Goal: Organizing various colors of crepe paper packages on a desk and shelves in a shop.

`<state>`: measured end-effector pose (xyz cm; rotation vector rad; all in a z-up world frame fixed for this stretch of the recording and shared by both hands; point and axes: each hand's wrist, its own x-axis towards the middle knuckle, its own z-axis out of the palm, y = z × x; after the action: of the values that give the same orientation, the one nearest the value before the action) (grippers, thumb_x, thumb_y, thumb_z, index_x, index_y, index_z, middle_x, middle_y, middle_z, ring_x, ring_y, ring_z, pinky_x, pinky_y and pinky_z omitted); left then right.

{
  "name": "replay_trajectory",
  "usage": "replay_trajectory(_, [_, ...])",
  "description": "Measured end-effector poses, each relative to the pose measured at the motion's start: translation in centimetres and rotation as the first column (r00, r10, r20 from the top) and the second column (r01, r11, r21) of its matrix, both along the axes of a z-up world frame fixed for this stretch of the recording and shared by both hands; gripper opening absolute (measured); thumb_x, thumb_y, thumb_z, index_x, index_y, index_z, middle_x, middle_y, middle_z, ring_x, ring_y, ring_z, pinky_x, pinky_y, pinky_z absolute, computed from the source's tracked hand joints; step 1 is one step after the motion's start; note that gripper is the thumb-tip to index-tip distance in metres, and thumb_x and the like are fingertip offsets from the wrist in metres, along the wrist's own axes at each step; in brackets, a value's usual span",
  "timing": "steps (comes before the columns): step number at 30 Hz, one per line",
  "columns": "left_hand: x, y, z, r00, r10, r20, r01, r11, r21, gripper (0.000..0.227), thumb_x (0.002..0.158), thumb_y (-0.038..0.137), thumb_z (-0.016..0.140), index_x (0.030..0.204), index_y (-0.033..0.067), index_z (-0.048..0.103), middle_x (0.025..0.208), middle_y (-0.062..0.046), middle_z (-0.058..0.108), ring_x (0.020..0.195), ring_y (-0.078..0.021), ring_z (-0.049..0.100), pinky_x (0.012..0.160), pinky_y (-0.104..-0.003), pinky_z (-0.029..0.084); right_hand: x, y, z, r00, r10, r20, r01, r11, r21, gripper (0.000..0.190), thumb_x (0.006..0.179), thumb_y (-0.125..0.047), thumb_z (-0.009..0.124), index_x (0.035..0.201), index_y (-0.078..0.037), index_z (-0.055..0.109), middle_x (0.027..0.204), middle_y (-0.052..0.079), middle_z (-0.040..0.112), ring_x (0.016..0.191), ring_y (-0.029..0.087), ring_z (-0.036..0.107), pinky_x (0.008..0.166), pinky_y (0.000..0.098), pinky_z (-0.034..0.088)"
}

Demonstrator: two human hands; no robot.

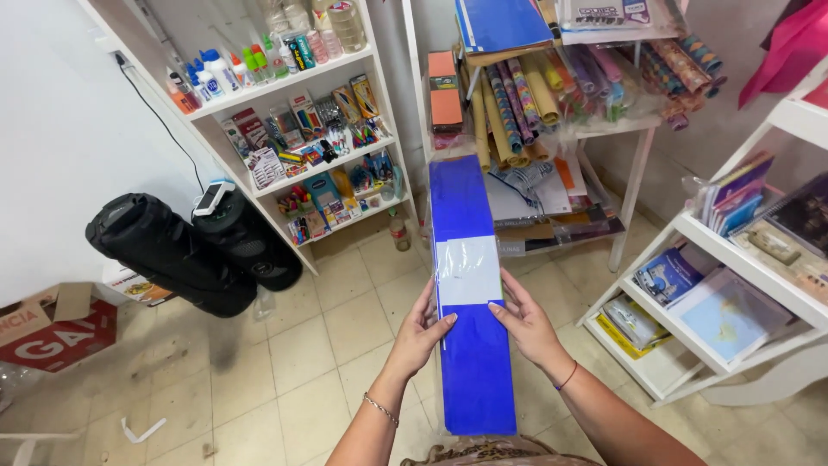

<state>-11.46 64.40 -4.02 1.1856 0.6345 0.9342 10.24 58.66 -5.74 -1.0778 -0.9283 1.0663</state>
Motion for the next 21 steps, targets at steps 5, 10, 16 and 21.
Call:
replay_trajectory(5, [3.1,6.4,2.2,0.999,0.035,0.001,-0.035,0.999,-0.003,0.086,0.089,0.004,0.073,0.160,0.0136,0.025,0.142,-0.012,0.060,0.107,-0.0148,0.068,0.084,-0.027,0.063,2.9,8.0,0.7,0.998,0.034,0.055,-0.034,0.999,0.003,0.074,0.093,-0.002,0.065,0.159,-0.012,0.033,0.162,0.011,0.039,0.129,0.022,0.054,0.102,0.0387,0.054])
replay_trajectory(10, [6.0,13.0,3.0,0.996,0.083,0.010,-0.083,0.996,0.013,0.086,0.089,0.004,0.073,0.160,0.0109,0.025,0.142,-0.014,0.060,0.108,-0.0158,0.067,0.085,-0.027,0.062,5.6,14.7,3.6,0.995,0.063,0.079,-0.063,0.998,-0.003,0.072,0.094,-0.005,0.066,0.158,-0.009,0.033,0.162,0.015,0.037,0.132,0.028,0.053,0.104,0.0413,0.052])
replay_trajectory(16, [8.5,19.5,2.3,0.997,0.078,-0.001,-0.078,0.996,0.039,0.088,0.090,0.007,0.074,0.160,0.0063,0.021,0.143,-0.019,0.057,0.116,-0.0212,0.063,0.093,-0.033,0.060,7.1,19.5,7.4,0.987,0.063,0.147,-0.050,0.995,-0.086,0.072,0.094,-0.009,0.067,0.157,-0.005,0.033,0.162,0.017,0.035,0.133,0.028,0.054,0.108,0.0428,0.050])
replay_trajectory(21, [9.7,24.3,2.1,0.999,0.035,-0.039,-0.033,0.999,0.039,0.090,0.089,0.011,0.076,0.160,0.0070,0.020,0.145,-0.022,0.056,0.122,-0.0275,0.063,0.095,-0.038,0.059,7.7,23.3,8.6,0.975,0.058,0.215,-0.015,0.981,-0.196,0.072,0.094,-0.021,0.070,0.158,-0.013,0.037,0.162,0.012,0.038,0.135,0.025,0.054,0.113,0.0390,0.046])
